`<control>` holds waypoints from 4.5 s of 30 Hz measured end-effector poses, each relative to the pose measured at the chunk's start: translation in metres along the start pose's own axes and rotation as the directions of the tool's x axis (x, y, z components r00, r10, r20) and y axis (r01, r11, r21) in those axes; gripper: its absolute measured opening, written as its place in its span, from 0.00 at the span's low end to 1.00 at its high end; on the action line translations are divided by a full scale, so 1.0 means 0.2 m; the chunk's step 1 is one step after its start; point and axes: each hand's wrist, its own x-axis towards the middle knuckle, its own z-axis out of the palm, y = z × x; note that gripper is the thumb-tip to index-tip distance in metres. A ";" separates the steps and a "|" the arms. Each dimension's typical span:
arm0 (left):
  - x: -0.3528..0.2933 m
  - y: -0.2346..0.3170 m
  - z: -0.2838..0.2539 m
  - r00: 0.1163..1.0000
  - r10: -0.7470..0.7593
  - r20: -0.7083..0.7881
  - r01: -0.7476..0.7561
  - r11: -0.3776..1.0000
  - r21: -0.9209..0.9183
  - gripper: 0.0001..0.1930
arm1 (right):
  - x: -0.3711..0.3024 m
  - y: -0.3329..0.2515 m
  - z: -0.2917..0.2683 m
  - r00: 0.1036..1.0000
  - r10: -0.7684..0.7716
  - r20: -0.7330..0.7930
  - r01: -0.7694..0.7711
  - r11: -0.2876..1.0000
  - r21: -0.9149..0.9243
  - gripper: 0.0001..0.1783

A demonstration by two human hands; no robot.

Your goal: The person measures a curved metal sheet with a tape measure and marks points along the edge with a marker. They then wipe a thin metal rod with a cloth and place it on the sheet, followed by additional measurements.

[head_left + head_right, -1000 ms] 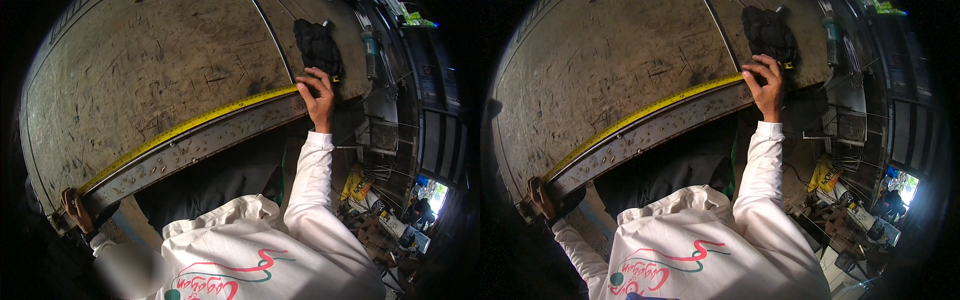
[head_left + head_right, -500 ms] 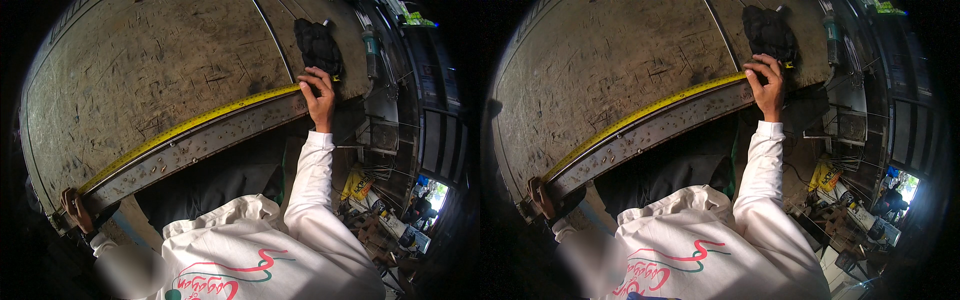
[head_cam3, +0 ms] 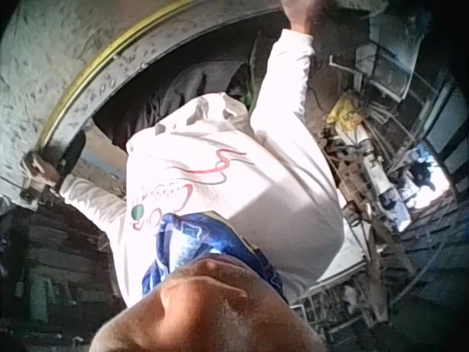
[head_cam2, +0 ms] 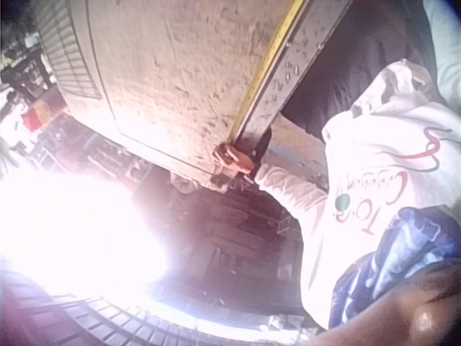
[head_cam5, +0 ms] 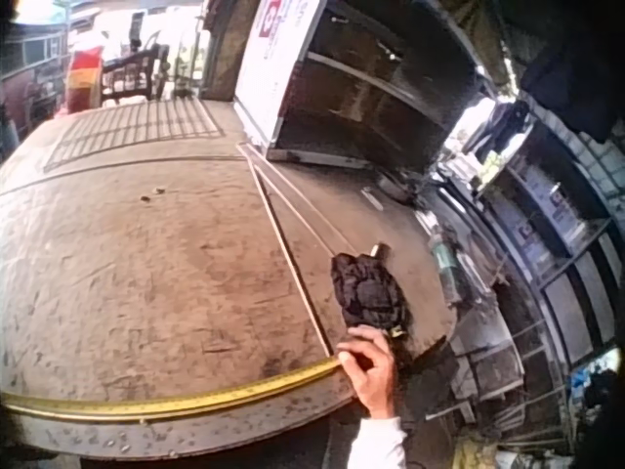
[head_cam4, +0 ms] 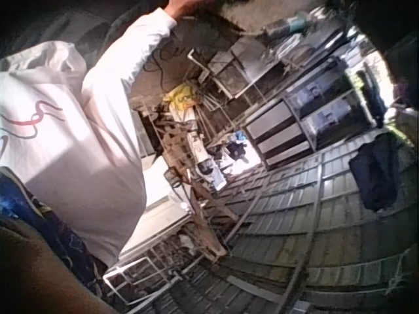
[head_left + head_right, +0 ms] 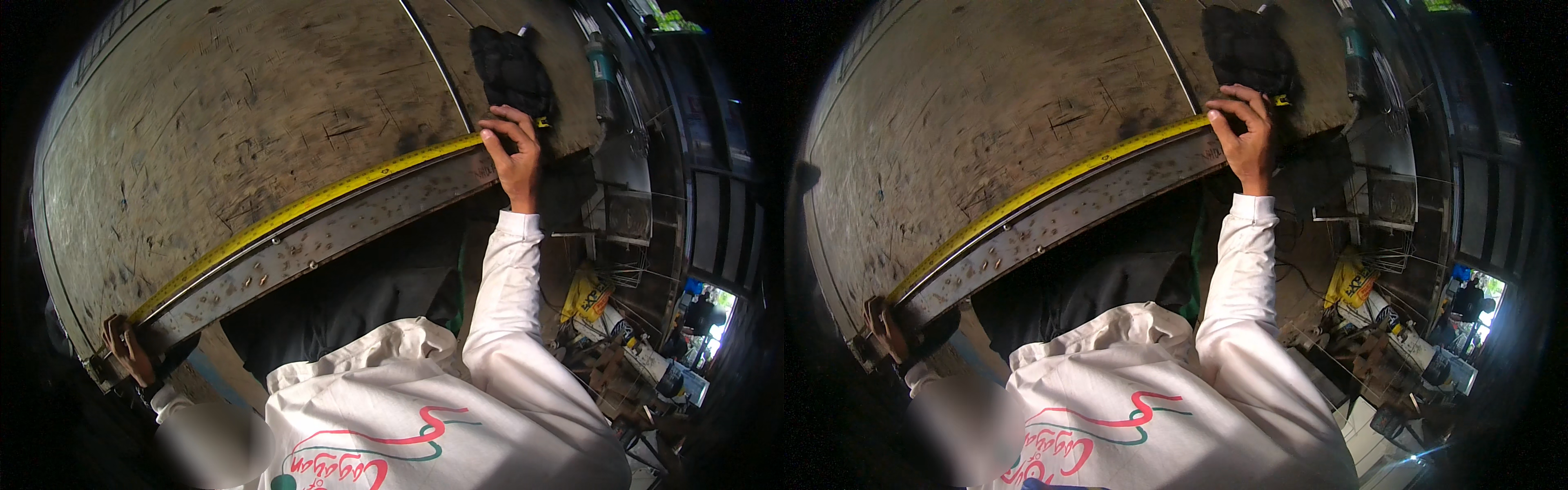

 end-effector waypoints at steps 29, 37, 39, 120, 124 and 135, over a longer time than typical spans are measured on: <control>0.06 -0.21 -0.24 0.900 -0.213 0.382 0.250 0.967 -0.050 0.11 | -0.01 0.04 0.00 0.993 -0.106 -0.059 0.099 0.989 -0.106 0.06; 0.05 -0.23 -0.21 0.921 -0.179 0.347 0.218 0.973 -0.077 0.10 | -0.02 0.05 0.00 0.993 -0.102 -0.054 0.096 0.989 -0.110 0.06; 0.06 -0.18 -0.20 0.917 -0.195 0.346 0.236 0.969 -0.079 0.11 | -0.02 0.05 -0.01 0.993 -0.103 -0.053 0.097 0.989 -0.112 0.06; 0.09 0.49 0.15 0.992 0.114 0.052 -0.112 0.992 -0.054 0.08 | -0.02 0.19 -0.12 0.991 -0.058 0.119 0.075 0.986 -0.148 0.10; 0.10 0.50 0.15 0.992 0.100 0.075 -0.100 0.995 -0.008 0.08 | -0.02 0.17 -0.11 0.990 -0.059 0.125 0.080 0.982 -0.171 0.11; 0.10 0.50 0.15 0.991 0.057 0.117 -0.054 0.998 -0.029 0.10 | -0.02 0.14 -0.11 0.994 -0.034 0.106 0.050 0.987 -0.155 0.11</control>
